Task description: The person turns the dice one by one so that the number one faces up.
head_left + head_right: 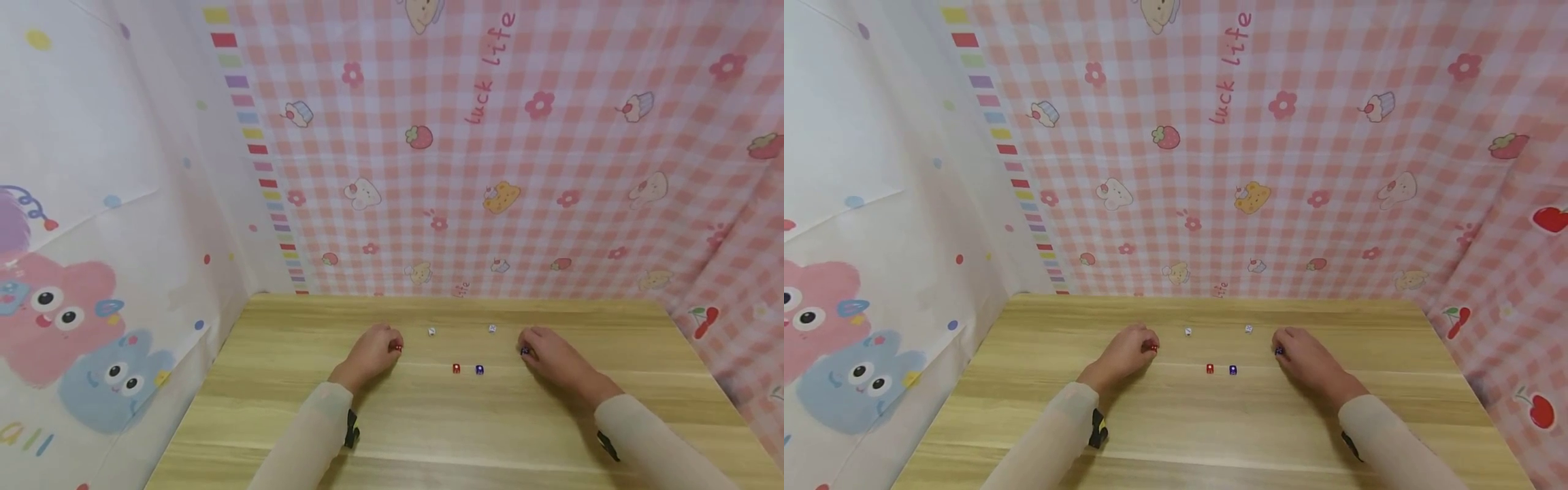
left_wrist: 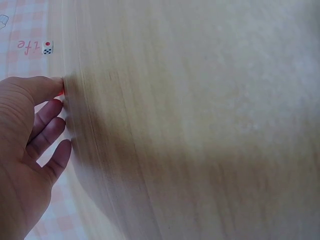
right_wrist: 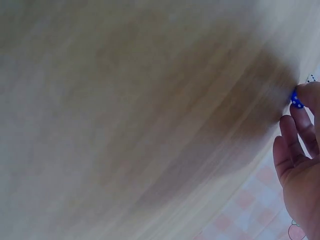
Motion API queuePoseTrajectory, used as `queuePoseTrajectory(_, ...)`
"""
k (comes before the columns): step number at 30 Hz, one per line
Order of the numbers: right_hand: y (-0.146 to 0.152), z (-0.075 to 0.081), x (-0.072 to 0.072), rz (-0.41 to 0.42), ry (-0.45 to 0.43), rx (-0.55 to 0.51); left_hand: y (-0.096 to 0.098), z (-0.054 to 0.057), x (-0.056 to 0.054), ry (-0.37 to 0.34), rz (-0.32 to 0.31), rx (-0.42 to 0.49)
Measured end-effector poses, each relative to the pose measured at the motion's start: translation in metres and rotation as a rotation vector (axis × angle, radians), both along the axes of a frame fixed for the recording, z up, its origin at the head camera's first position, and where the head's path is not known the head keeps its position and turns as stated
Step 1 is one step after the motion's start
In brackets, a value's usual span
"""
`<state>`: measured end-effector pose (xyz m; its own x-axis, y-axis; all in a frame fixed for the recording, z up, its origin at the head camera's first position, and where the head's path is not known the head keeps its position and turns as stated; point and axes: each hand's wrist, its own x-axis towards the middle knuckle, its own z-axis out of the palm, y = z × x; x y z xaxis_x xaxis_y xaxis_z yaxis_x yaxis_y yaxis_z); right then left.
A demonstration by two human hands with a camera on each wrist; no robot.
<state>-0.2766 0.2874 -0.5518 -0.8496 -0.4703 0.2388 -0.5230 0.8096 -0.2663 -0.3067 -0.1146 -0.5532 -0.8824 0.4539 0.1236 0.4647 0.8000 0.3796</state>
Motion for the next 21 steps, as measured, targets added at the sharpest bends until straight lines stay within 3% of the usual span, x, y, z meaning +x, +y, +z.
queuePoseTrajectory(16,-0.0022,0.0036,0.0040,-0.021,0.023,0.025,0.0008,0.0010,0.0020,-0.009,-0.001,0.010)
queuePoseTrajectory(21,-0.0055,0.0047,0.0029,0.009,0.052,0.030,0.0005,-0.0008,0.0012,0.005,-0.001,0.003)
